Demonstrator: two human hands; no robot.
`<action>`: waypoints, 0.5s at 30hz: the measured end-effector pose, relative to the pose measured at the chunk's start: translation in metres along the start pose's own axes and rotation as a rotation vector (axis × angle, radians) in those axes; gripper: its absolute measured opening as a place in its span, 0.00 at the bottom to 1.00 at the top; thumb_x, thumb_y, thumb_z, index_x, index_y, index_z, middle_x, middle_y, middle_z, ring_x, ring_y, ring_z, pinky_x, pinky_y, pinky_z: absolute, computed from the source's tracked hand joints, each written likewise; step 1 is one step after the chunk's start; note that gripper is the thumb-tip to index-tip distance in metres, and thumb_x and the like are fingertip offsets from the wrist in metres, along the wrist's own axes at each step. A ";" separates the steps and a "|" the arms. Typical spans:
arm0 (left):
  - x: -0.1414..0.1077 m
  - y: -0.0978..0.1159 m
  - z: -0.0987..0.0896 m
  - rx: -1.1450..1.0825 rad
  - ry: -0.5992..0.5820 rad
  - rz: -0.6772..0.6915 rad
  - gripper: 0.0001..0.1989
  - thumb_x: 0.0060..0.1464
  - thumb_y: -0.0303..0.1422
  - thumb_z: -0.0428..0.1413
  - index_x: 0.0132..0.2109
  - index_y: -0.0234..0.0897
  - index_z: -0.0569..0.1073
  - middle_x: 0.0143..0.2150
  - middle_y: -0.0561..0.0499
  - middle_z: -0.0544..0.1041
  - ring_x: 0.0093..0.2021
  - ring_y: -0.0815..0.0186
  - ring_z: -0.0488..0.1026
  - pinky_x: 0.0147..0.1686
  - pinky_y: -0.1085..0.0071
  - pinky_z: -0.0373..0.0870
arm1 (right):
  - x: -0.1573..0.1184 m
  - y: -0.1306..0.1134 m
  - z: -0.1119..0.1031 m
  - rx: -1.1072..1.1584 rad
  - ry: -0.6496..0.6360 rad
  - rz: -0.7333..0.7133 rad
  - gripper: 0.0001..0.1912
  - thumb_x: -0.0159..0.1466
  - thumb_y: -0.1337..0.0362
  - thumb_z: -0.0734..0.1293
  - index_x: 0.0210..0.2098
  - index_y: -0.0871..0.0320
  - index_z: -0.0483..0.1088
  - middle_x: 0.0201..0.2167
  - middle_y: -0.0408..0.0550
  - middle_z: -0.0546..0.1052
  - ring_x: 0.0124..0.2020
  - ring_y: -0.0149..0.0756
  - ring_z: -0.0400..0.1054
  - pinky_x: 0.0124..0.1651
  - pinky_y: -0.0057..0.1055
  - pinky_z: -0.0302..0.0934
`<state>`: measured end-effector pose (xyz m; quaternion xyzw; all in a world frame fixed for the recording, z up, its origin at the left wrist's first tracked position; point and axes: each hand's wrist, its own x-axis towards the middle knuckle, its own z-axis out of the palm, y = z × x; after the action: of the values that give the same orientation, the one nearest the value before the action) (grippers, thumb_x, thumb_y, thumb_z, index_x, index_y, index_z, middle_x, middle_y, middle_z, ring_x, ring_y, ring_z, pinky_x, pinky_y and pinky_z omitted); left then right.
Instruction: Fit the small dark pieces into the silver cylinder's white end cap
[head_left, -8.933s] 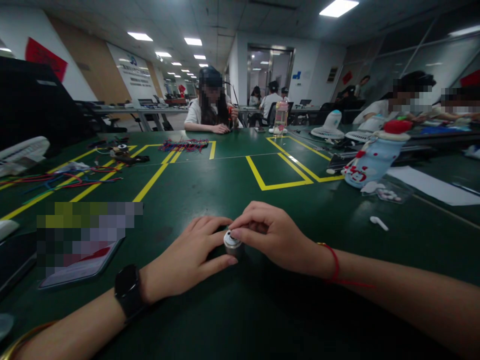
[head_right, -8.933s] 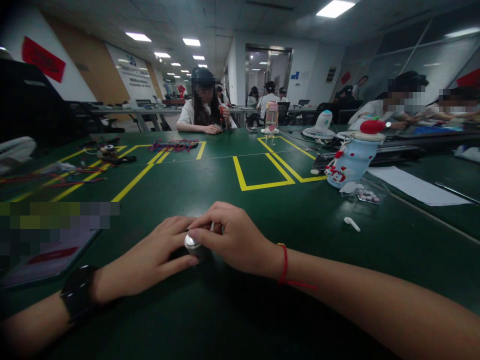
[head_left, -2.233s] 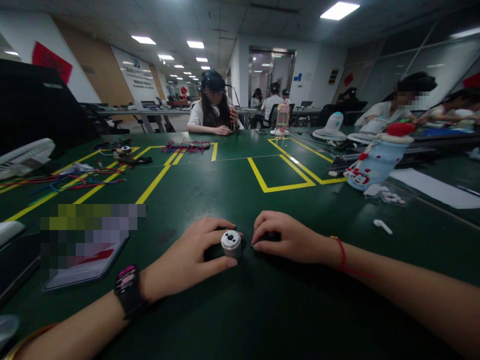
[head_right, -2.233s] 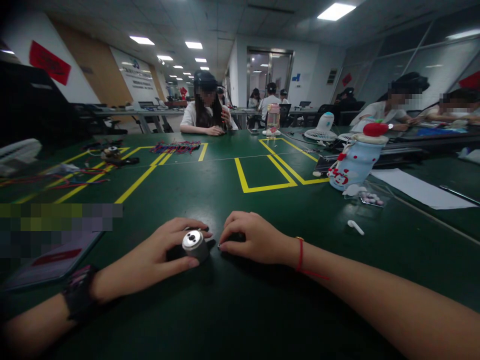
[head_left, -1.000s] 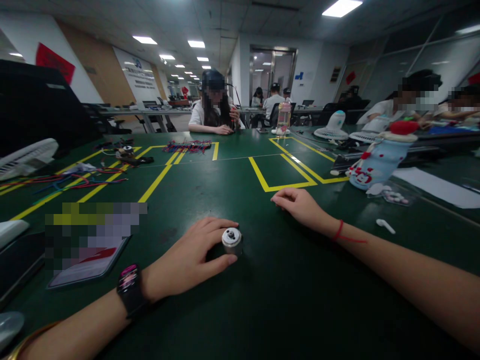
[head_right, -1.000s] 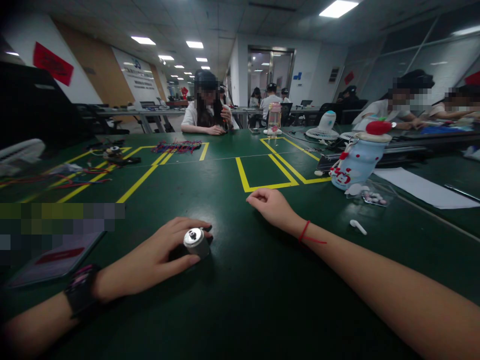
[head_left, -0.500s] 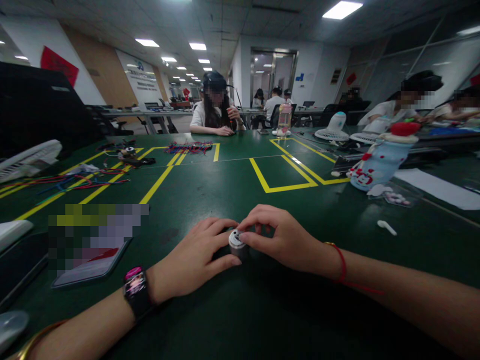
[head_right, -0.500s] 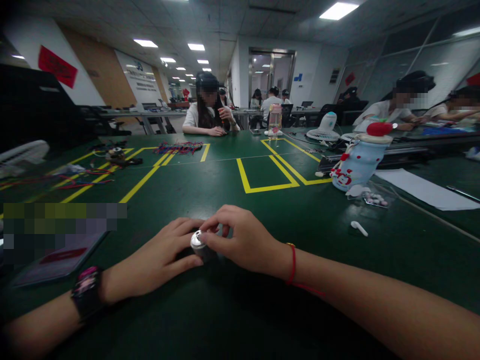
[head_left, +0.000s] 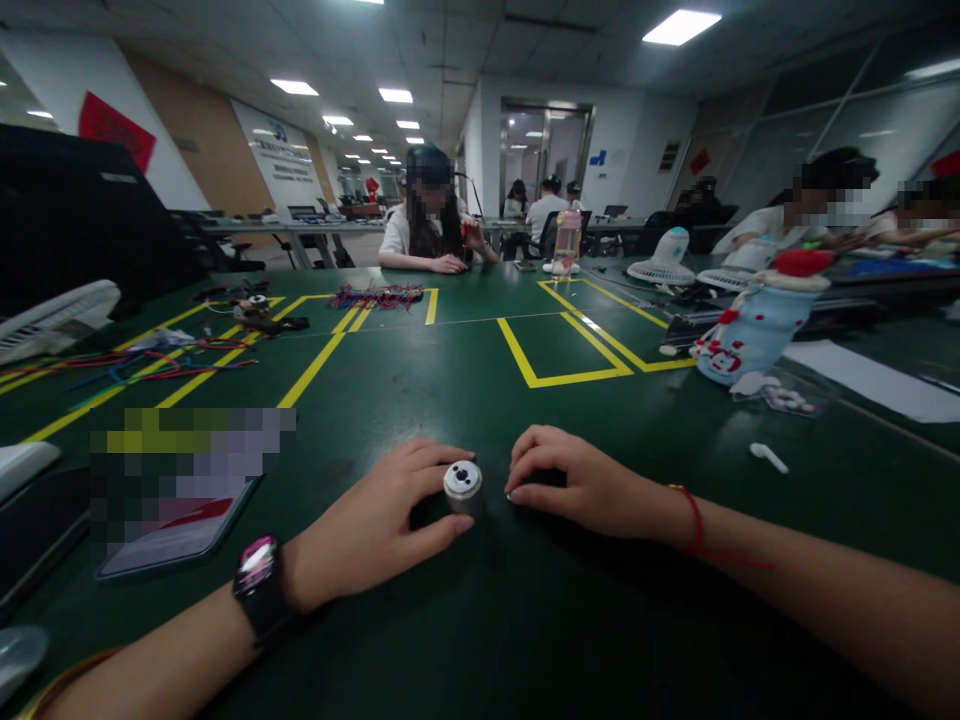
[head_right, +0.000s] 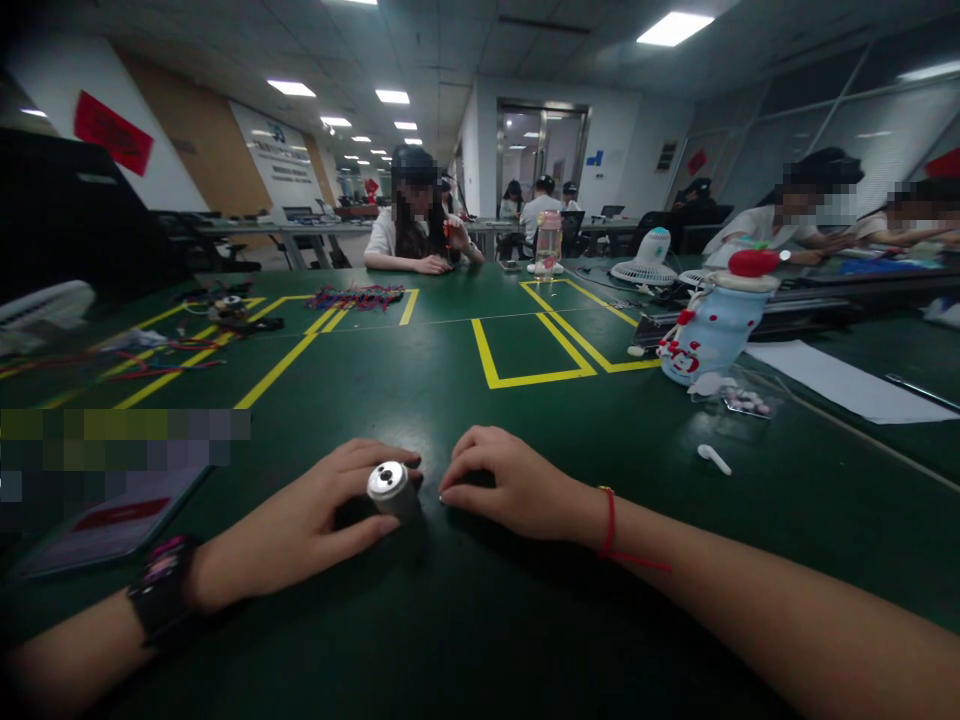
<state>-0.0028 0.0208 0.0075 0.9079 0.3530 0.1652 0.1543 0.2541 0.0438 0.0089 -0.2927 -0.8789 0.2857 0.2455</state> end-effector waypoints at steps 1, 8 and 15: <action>0.000 -0.001 0.000 -0.014 0.008 -0.002 0.13 0.60 0.36 0.55 0.52 0.44 0.70 0.58 0.49 0.69 0.56 0.56 0.65 0.56 0.57 0.62 | -0.001 0.002 0.000 -0.043 -0.039 -0.005 0.07 0.63 0.60 0.68 0.38 0.56 0.75 0.42 0.48 0.72 0.45 0.36 0.65 0.49 0.36 0.59; 0.001 -0.003 0.002 -0.027 0.014 -0.002 0.15 0.60 0.36 0.55 0.54 0.45 0.70 0.58 0.51 0.69 0.57 0.57 0.65 0.57 0.58 0.62 | -0.001 0.004 0.002 -0.143 -0.086 -0.008 0.08 0.64 0.60 0.67 0.39 0.54 0.76 0.43 0.47 0.72 0.46 0.36 0.64 0.50 0.36 0.57; -0.001 -0.006 0.003 -0.028 0.012 0.013 0.15 0.60 0.36 0.56 0.54 0.45 0.70 0.60 0.51 0.67 0.57 0.58 0.64 0.57 0.57 0.62 | -0.003 0.003 0.003 -0.114 -0.055 -0.009 0.08 0.63 0.62 0.67 0.41 0.56 0.75 0.43 0.48 0.72 0.46 0.36 0.64 0.50 0.36 0.58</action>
<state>-0.0059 0.0234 0.0028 0.9069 0.3457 0.1766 0.1636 0.2558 0.0425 0.0043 -0.2943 -0.9014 0.2421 0.2053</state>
